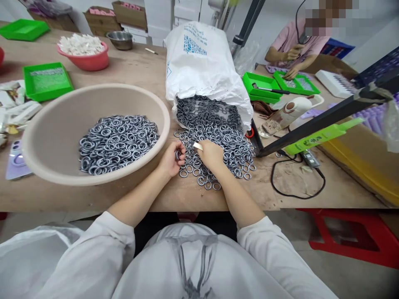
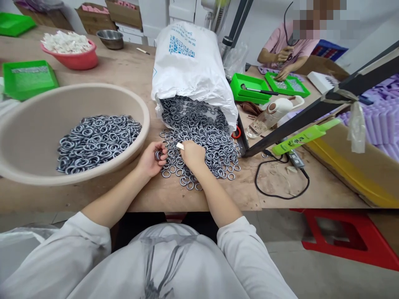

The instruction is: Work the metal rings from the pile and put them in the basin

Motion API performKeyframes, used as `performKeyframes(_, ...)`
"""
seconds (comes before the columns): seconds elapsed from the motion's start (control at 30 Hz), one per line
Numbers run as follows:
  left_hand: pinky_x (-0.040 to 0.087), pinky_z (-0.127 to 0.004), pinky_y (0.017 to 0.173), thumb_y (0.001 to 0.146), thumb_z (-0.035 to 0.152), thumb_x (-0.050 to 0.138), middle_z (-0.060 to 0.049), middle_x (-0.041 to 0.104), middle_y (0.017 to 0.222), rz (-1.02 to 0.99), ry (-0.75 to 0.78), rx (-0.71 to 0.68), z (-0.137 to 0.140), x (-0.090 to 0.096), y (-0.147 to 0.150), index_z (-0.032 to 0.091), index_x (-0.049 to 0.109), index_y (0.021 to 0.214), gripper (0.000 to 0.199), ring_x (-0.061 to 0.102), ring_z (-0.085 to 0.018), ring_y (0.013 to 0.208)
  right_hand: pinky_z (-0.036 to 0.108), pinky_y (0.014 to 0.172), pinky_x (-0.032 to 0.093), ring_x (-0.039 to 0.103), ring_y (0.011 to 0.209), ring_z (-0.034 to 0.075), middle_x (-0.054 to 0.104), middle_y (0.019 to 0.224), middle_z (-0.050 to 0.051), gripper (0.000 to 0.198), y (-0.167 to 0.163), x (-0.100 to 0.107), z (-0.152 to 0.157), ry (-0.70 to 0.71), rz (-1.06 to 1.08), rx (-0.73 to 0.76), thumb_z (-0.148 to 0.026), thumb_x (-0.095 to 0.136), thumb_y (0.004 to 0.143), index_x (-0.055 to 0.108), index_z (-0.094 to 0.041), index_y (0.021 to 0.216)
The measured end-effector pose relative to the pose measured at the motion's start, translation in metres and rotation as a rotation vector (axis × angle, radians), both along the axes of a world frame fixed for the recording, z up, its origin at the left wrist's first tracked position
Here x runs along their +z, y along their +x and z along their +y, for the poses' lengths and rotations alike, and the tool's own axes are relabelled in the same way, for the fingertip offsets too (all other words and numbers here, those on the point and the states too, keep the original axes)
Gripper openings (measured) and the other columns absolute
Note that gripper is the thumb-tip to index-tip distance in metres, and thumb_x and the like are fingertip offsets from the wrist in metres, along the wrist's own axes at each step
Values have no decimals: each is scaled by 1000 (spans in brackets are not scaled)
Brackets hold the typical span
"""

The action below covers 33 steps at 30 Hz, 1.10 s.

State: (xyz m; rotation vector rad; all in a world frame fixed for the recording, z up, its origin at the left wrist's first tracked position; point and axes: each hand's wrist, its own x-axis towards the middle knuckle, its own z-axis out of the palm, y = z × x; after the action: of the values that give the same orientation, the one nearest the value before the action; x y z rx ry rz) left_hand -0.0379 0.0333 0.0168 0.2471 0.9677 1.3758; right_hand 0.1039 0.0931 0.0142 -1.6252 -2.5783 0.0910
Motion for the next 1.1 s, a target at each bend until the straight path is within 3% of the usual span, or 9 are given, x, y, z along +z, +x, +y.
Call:
performKeyframes(0.1, 14, -15, 35, 74, 30, 63, 7, 42, 59, 90, 28, 29, -1, 0, 2, 17, 46, 69, 22, 31, -2, 40, 31, 69, 42, 67, 88, 25, 72, 107, 12, 27, 1, -1, 0, -14, 4, 29, -39, 53, 94, 70, -20, 101)
performKeyframes(0.2, 13, -17, 37, 76, 31, 62, 8, 38, 58, 212, 56, 66, -1, -3, 4, 18, 47, 69, 21, 27, -3, 41, 30, 67, 40, 65, 82, 22, 72, 99, 11, 22, 4, -2, 3, -26, 75, -12, -34, 55, 91, 71, -19, 93)
performKeyframes(0.3, 18, -19, 41, 79, 30, 63, 7, 39, 57, 378, 109, 110, -1, -7, 7, 18, 52, 74, 17, 27, -6, 45, 28, 63, 36, 57, 69, 17, 66, 75, 5, 27, 9, -5, 7, -116, 418, -34, -38, 54, 91, 68, -18, 80)
performKeyframes(0.37, 27, -19, 49, 80, 29, 66, 5, 45, 60, 504, 199, 110, -2, -10, 10, 17, 58, 78, 15, 35, -7, 52, 26, 60, 35, 48, 61, 14, 55, 63, 0, 34, 11, -8, 7, -269, 749, 7, -47, 54, 89, 63, -18, 74)
performKeyframes(0.43, 33, -20, 56, 81, 31, 68, 4, 49, 64, 602, 310, 57, -3, -12, 12, 16, 61, 77, 18, 41, -9, 60, 25, 58, 35, 42, 59, 12, 48, 61, -3, 38, 11, -10, 4, -448, 1004, 66, -55, 57, 85, 60, -19, 73)
performKeyframes(0.53, 32, -20, 55, 82, 39, 67, 3, 47, 60, 646, 379, -34, -6, -12, 13, 15, 57, 67, 30, 39, -9, 59, 25, 60, 37, 41, 60, 11, 48, 63, -4, 44, 6, -11, -4, -600, 1183, 115, -63, 62, 78, 58, -19, 76)
performKeyframes(0.77, 19, -19, 41, 74, 51, 72, 3, 50, 58, 410, 209, -171, -8, -9, 13, 15, 56, 69, 40, 35, -5, 46, 26, 62, 41, 47, 63, 12, 52, 67, -3, 46, -1, -8, -15, -536, 1307, 122, -66, 66, 77, 58, -21, 78)
performKeyframes(0.93, 15, -17, 38, 75, 53, 70, 6, 39, 50, 282, 194, -178, -12, -8, 17, 17, 48, 65, 43, 27, -3, 39, 28, 67, 45, 55, 68, 14, 62, 74, -2, 47, -1, -6, -17, -539, 1314, 177, -60, 78, 67, 61, -22, 89)
performKeyframes(1.1, 15, -17, 37, 77, 51, 70, 8, 35, 48, 174, 169, -260, -15, -2, 18, 17, 44, 62, 45, 25, -3, 37, 26, 59, 35, 40, 59, 11, 45, 61, -4, 49, 2, -4, -15, -409, 1260, 144, -67, 63, 79, 53, -20, 68)
